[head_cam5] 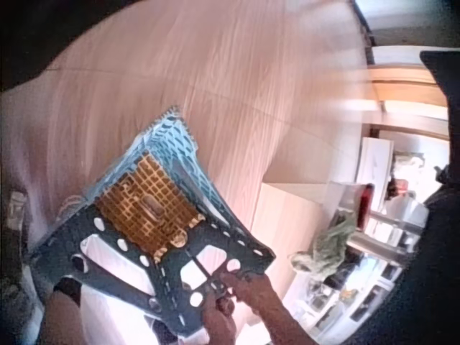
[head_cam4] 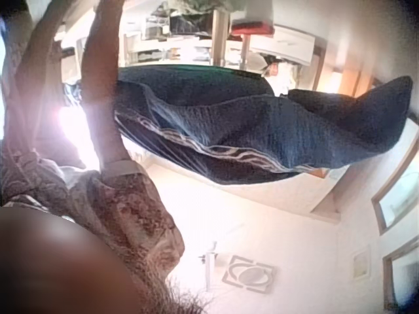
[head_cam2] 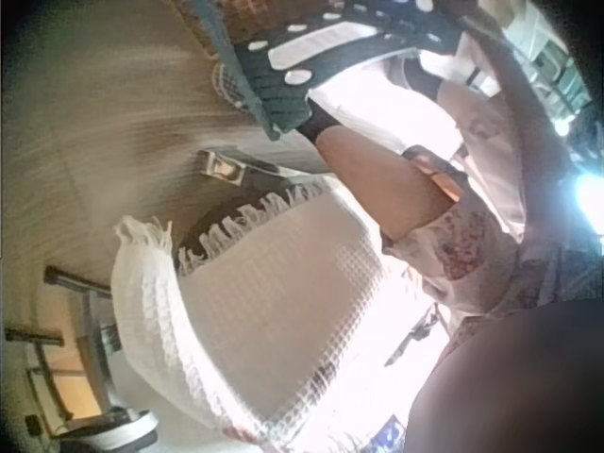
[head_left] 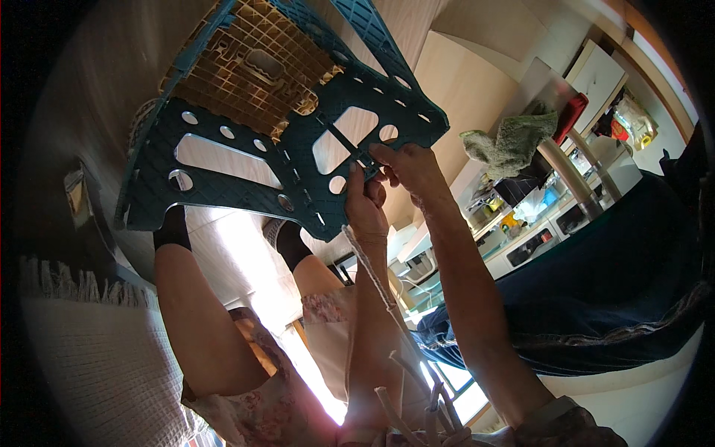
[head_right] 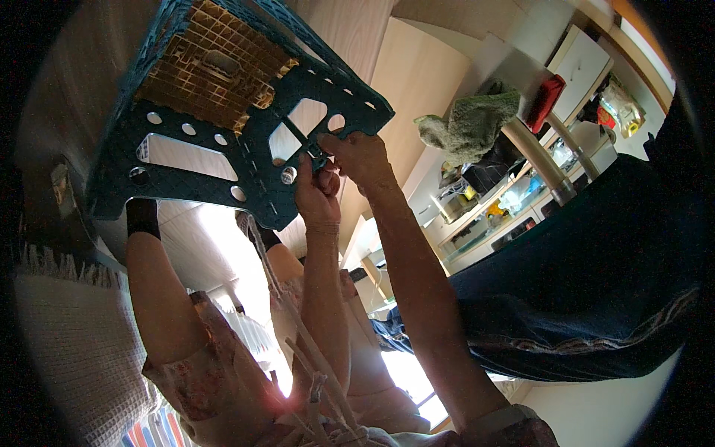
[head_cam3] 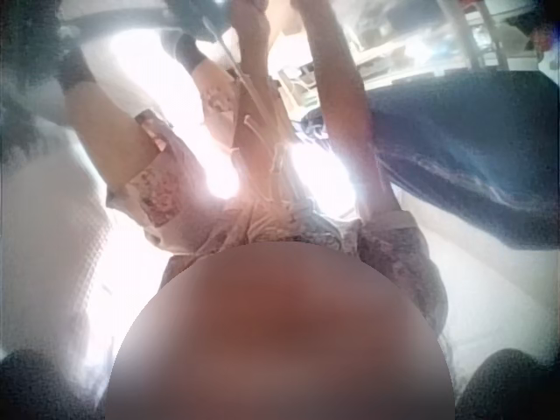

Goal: Assemble a small plastic folding stool by snapping the side panels together.

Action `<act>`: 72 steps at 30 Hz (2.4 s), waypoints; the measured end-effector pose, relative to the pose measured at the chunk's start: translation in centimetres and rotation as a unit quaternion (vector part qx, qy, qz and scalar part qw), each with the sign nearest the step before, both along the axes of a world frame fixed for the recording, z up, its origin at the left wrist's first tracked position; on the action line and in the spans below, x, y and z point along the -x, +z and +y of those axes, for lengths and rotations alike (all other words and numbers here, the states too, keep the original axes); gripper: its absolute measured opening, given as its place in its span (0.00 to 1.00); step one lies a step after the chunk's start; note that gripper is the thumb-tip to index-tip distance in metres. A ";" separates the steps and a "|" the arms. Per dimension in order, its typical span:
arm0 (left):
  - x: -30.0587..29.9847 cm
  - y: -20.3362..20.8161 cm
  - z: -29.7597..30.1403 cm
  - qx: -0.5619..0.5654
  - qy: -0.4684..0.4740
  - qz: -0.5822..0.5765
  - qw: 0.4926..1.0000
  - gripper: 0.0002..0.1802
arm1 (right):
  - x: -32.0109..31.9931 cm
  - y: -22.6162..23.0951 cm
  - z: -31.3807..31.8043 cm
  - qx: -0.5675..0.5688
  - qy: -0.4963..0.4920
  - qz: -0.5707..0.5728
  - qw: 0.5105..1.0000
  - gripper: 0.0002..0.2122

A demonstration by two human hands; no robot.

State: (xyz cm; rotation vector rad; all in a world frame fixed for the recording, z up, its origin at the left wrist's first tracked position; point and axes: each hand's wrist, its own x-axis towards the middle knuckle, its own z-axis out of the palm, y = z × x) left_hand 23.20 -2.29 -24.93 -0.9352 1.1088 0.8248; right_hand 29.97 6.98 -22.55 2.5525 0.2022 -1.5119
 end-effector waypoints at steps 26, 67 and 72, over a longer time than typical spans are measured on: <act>-1.4 0.5 0.7 0.079 -0.119 0.046 0.989 0.32 | -1.4 -1.7 -3.3 0.005 0.090 0.003 0.996 0.14; 1.5 1.4 5.0 0.146 -0.192 0.057 0.969 0.26 | 3.1 -2.4 -2.2 -0.034 -0.121 -0.120 0.985 0.22; 0.9 1.8 5.6 0.151 -0.214 0.144 0.954 0.36 | 3.2 -2.3 -2.1 -0.058 -0.119 -0.108 0.985 0.16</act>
